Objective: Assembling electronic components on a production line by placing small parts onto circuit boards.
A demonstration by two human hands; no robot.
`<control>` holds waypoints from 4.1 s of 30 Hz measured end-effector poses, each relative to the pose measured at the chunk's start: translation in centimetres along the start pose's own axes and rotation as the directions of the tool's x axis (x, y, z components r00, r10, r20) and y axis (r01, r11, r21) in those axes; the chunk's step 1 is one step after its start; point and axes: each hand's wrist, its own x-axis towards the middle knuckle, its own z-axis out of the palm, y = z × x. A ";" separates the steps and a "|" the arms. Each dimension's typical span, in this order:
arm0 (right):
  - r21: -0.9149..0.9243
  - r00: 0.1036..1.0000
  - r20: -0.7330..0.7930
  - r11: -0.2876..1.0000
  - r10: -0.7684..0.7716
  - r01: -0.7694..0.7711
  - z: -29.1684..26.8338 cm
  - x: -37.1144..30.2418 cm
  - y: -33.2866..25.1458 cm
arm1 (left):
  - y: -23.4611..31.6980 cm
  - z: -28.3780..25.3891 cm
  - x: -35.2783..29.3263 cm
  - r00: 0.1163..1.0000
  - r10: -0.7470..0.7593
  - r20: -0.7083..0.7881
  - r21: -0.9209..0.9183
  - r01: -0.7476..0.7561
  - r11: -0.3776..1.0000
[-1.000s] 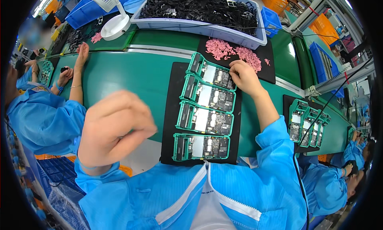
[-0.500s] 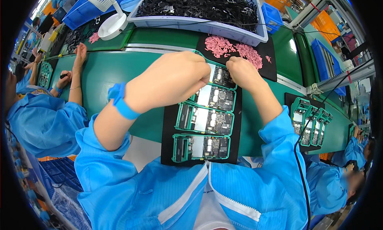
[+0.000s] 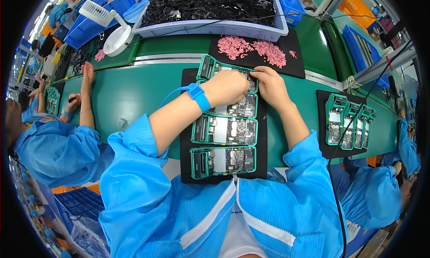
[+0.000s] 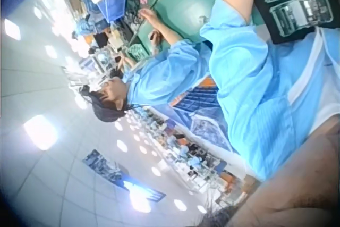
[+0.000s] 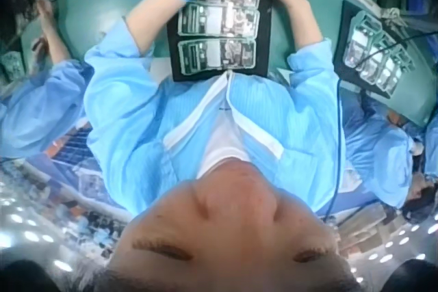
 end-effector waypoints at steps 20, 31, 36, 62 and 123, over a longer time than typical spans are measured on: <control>0.076 0.995 -0.098 0.996 -0.034 0.042 0.2 -1.5 0.7 | 3.0 0.7 1.3 0.996 0.094 0.008 0.462 -0.087 0.882; 0.136 0.990 -0.139 0.990 -0.012 0.031 0.5 -1.2 0.9 | 3.9 1.8 -1.2 0.995 0.050 -0.092 0.435 -0.005 0.900; 0.211 0.969 -0.206 0.973 0.138 -0.094 -0.2 0.1 2.1 | 2.0 0.9 -1.0 1.000 -0.003 -0.021 0.252 0.008 0.968; -0.487 0.996 -0.041 0.869 0.075 -0.086 -0.2 4.4 5.9 | 4.8 -14.7 -0.8 0.983 -0.116 -0.140 -0.118 0.100 0.988; 0.033 0.967 0.141 0.975 0.214 -0.220 -2.7 -4.4 -0.9 | 5.7 -0.9 -2.6 0.990 -0.052 0.135 -0.171 0.075 0.982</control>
